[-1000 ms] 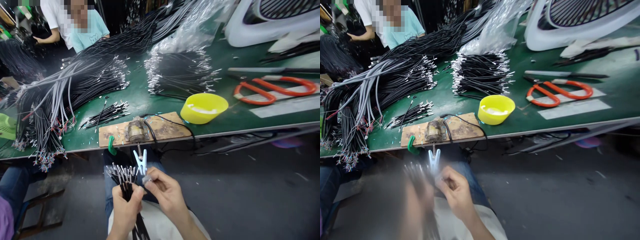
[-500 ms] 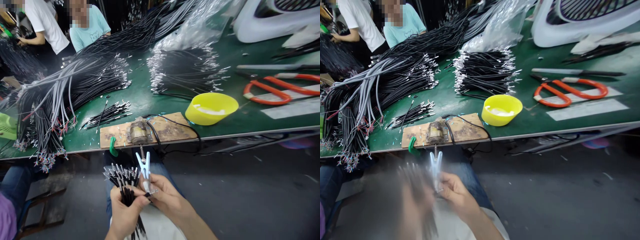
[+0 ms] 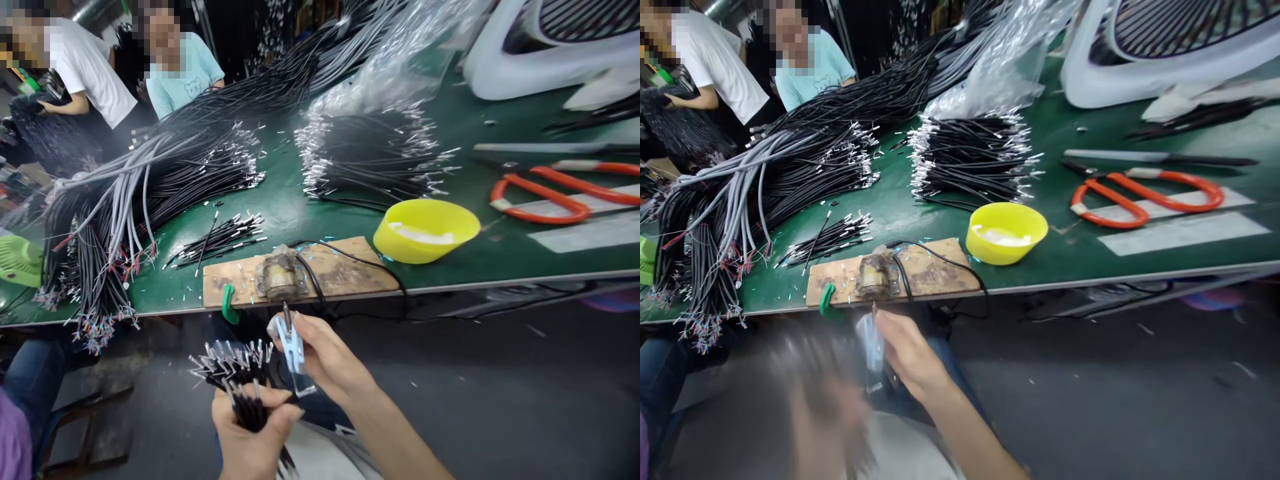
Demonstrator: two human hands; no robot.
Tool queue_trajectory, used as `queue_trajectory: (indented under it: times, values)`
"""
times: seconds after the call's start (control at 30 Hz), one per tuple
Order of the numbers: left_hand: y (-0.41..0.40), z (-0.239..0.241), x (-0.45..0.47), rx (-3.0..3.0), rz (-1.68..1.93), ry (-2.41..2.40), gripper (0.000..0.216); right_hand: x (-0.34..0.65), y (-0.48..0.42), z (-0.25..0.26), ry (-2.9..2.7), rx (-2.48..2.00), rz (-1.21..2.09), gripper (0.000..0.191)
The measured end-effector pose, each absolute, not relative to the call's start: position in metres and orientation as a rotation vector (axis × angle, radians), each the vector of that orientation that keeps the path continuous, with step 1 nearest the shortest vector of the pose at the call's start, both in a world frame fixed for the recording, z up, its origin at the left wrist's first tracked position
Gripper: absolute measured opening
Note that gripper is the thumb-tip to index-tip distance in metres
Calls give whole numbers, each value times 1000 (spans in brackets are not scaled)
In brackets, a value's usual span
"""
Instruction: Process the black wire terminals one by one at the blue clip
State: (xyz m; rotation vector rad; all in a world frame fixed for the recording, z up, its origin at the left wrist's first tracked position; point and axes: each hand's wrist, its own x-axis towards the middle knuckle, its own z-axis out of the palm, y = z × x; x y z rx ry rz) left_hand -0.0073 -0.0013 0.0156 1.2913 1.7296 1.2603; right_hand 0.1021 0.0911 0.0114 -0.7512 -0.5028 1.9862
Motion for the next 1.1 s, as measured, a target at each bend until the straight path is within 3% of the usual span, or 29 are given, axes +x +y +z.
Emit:
queue_trajectory:
  times: [0.63,0.77,0.9,1.1]
  values:
    - [-1,10,-9,1328,1160,1766,2,110,75,-18,-552,-985,1681,51]
    - [-10,6,-13,1319,1051,1850,3,118,55,-28,-733,-1032,1518,47]
    - [-13,4,-14,1308,1004,1848,16,122,38,-24,-1003,-1012,1105,38]
    - [-12,2,-8,1371,930,1706,20,121,32,-2,-1572,-971,698,4]
